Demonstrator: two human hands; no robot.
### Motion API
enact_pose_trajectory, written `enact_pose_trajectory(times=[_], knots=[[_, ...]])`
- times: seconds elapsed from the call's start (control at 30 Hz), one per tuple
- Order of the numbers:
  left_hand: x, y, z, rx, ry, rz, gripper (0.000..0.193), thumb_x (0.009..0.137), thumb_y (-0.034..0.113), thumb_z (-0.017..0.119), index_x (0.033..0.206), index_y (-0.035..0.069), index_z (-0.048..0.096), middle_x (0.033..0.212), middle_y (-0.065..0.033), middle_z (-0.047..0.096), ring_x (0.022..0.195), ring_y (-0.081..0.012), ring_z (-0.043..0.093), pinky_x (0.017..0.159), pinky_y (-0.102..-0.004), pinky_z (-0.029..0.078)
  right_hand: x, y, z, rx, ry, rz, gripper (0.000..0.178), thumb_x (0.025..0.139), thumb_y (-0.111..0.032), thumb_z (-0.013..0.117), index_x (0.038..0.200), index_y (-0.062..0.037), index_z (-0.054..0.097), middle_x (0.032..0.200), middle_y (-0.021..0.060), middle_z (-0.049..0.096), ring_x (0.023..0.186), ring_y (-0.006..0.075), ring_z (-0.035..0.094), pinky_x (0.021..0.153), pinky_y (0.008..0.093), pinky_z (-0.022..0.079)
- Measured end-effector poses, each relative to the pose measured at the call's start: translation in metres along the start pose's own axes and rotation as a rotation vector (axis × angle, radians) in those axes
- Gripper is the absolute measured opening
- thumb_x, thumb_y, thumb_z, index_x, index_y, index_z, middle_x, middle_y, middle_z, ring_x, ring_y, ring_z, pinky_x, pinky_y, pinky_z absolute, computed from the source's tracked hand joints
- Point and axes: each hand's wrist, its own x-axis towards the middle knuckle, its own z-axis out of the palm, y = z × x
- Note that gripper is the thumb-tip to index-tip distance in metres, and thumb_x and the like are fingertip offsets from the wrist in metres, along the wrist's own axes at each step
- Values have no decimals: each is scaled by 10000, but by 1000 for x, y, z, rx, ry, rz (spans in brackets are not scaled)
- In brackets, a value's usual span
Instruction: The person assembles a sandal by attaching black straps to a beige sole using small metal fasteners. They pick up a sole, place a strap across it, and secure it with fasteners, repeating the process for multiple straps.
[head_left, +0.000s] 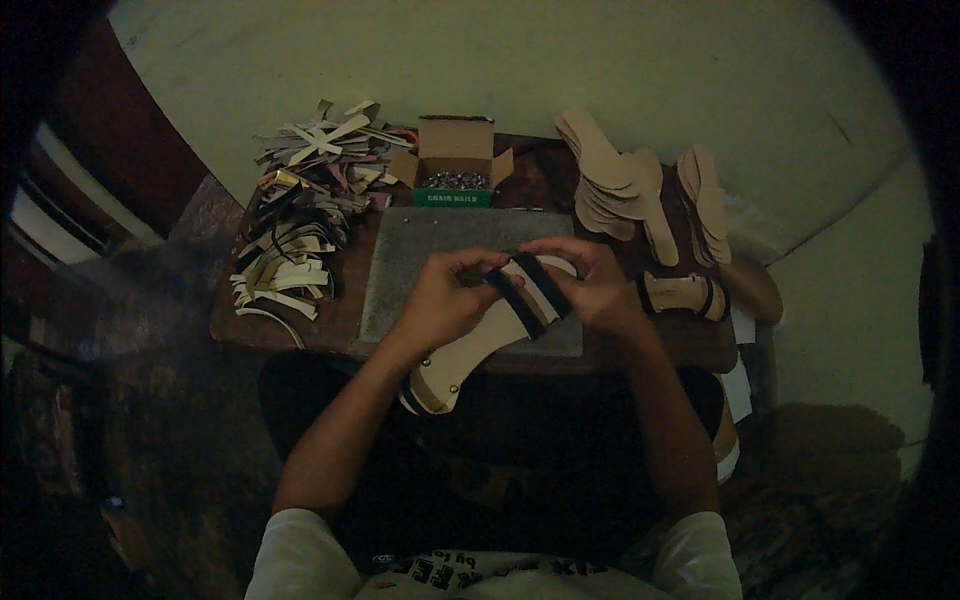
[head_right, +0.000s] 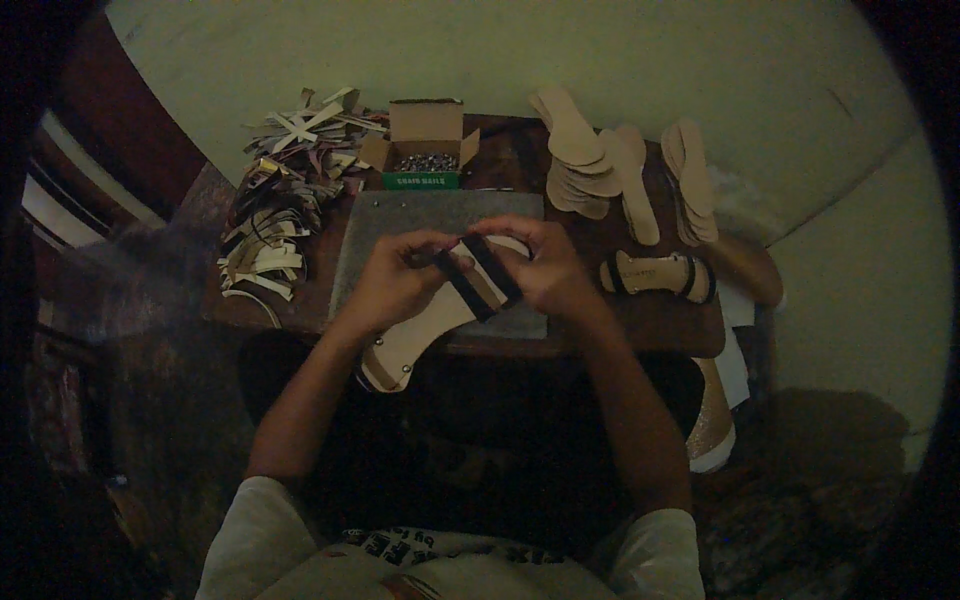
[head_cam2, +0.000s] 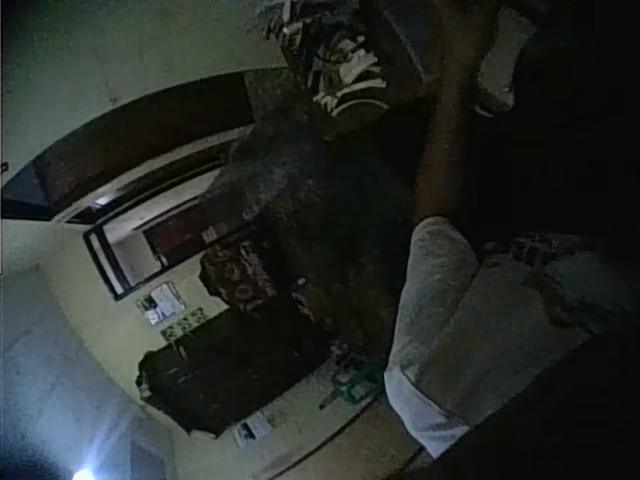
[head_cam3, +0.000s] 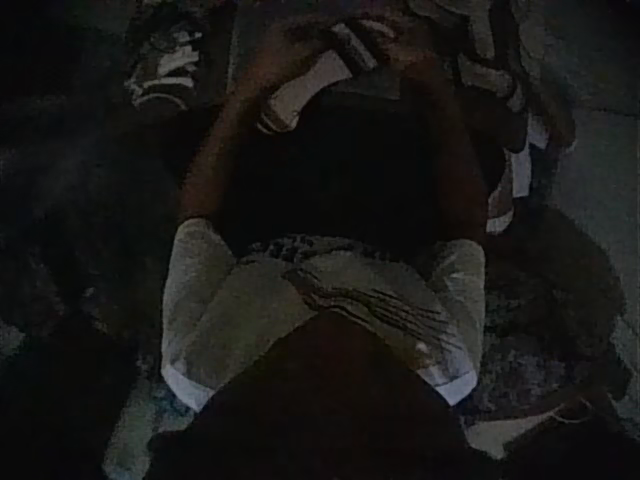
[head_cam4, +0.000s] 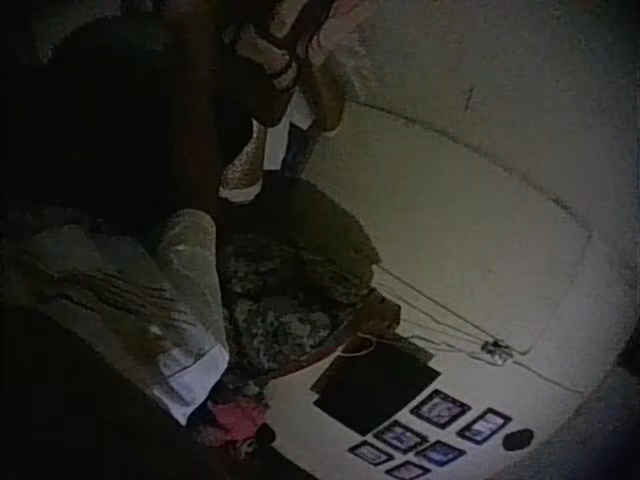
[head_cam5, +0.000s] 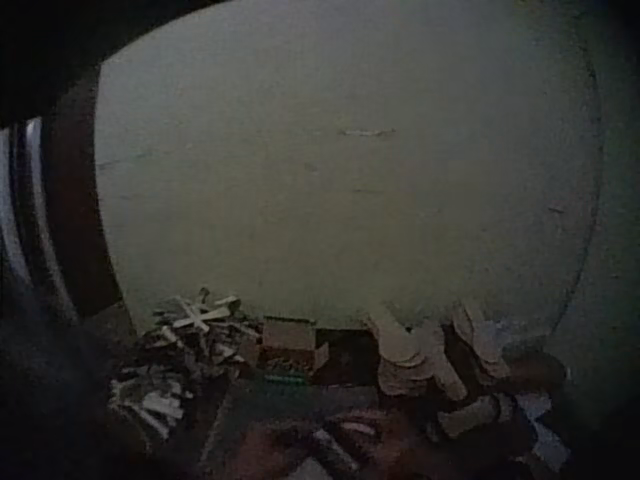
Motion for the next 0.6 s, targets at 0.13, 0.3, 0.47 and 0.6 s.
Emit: enact_pose_trajectory(times=[0.13, 0.3, 0.47, 0.6], knots=[[-2, 2, -1, 6, -20, -14, 232, 828, 103, 742, 1037, 5, 713, 901, -96, 718, 824, -117, 646, 723, -283, 520, 0, -3, -1, -33, -34, -8, 216, 888, -52, 613, 1088, -2, 679, 1023, 133, 718, 966, 185, 674, 863, 328, 507], [-2, -6, 2, 76, -7, 16, 271, 812, 84, 747, 1068, 1, 709, 918, -100, 722, 834, -123, 652, 733, -283, 521, -2, -1, -2, -133, -18, -49, 193, 894, -62, 608, 1060, 4, 681, 973, 143, 721, 898, 188, 688, 800, 330, 519], [-5, 5, 7, 88, -21, -21, 292, 788, 62, 754, 1065, -11, 699, 945, -109, 723, 857, -132, 657, 739, -288, 522, -5, -8, -4, -91, -22, -48, 171, 896, -70, 608, 1032, 7, 679, 925, 140, 715, 870, 202, 691, 778, 333, 523], [-6, -9, 10, 59, -11, 29, 257, 789, 44, 744, 1033, -11, 684, 939, -106, 720, 858, -133, 658, 736, -290, 521, -1, -5, -7, -201, -112, 19, 175, 897, -61, 602, 1041, 13, 668, 916, 139, 706, 853, 188, 679, 783, 328, 521]])
